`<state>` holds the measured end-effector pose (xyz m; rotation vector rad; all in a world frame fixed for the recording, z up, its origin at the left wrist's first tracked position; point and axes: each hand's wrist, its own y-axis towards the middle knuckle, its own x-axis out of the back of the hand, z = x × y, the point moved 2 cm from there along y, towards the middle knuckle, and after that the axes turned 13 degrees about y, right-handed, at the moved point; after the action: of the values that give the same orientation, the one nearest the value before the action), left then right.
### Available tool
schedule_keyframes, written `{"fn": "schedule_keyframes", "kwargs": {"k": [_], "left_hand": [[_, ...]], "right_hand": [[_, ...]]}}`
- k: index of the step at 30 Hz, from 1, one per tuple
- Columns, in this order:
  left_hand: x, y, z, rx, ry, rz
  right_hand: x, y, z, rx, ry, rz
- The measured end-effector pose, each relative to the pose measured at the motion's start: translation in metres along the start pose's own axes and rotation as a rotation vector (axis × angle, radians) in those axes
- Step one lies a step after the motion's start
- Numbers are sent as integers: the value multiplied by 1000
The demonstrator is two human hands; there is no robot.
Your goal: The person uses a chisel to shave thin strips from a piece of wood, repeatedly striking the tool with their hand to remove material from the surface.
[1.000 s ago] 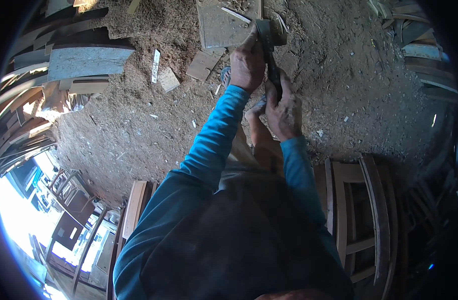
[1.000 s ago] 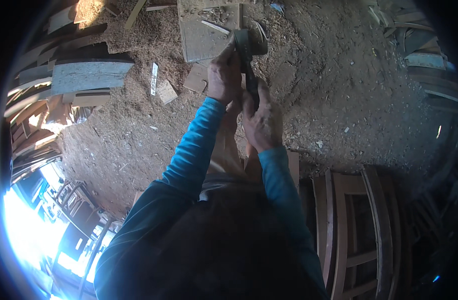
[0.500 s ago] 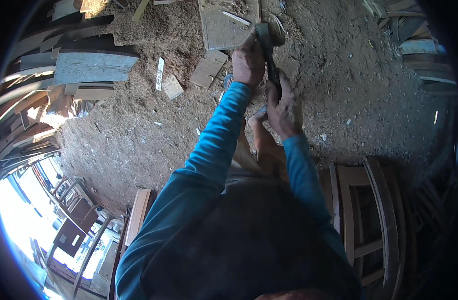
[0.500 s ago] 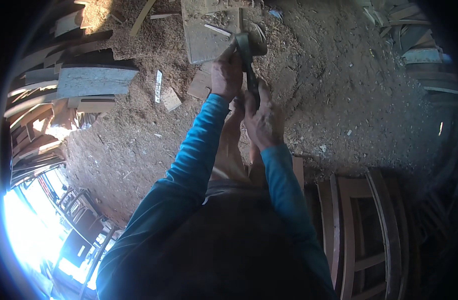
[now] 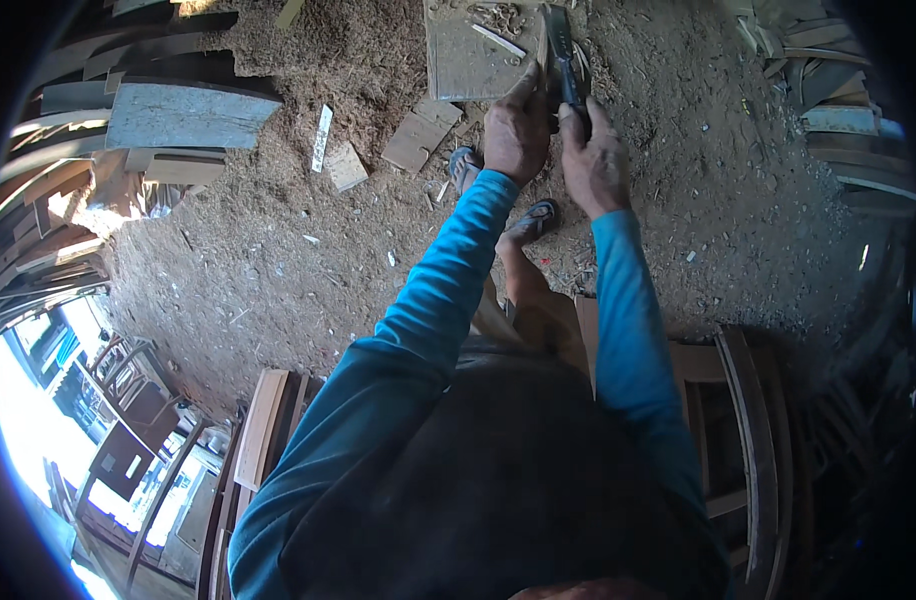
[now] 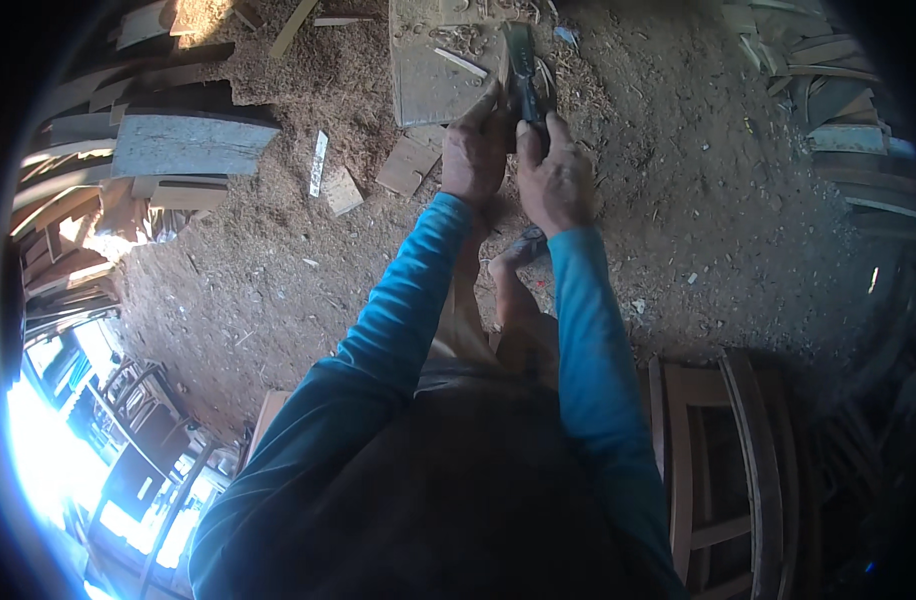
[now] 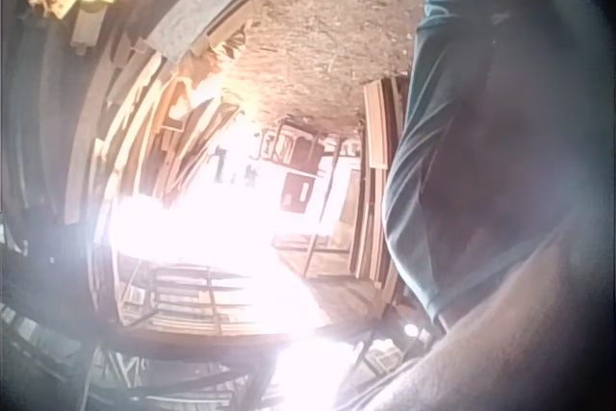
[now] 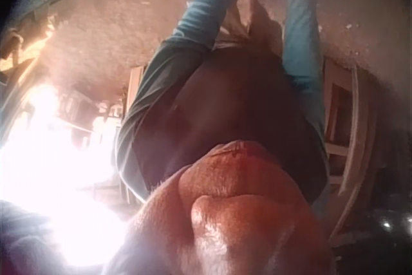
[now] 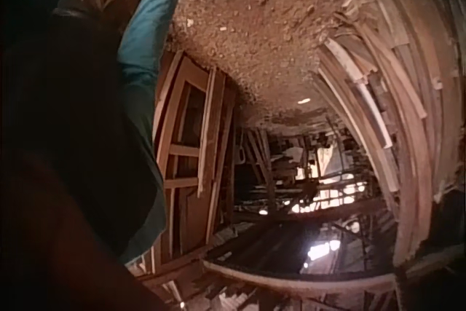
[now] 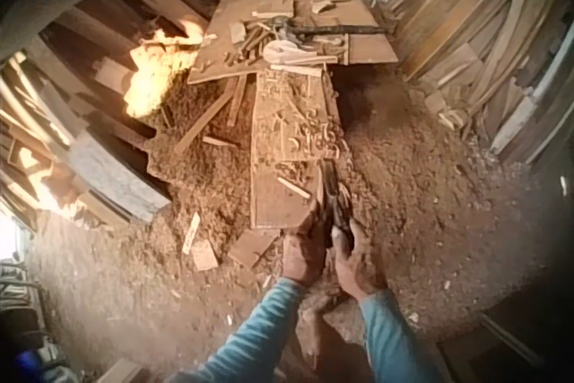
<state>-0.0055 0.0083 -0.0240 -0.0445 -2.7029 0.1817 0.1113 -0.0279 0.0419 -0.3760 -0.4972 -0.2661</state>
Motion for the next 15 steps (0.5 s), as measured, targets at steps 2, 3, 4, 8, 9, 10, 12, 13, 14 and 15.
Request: {"fn": "schedule_keyframes", "kwargs": {"k": [2,3,4,8,9,10,12,13,14,15], "left_hand": [[5,-1,-6,80,-25,52],[8,-1,-12,117,-38,80],[14,0,-19,139,9,82],[19,-5,-35,180,80,84],[19,-6,-34,178,78,75],[17,-6,-31,151,83,53],[13,-5,-22,98,93,6],[12,-5,-20,81,109,3],[12,-5,-17,65,126,-2],[13,-6,-15,48,143,-8]], "right_hand": [[6,-10,-2,35,29,59],[9,-20,0,53,44,86],[11,-37,9,-22,13,120],[8,-65,-3,0,96,86],[9,-60,-3,-1,97,111],[11,-51,3,-11,100,136],[7,-46,1,-26,90,146],[5,-47,0,-23,73,128],[2,-46,0,-18,57,111],[0,-40,2,-4,44,102]]}}
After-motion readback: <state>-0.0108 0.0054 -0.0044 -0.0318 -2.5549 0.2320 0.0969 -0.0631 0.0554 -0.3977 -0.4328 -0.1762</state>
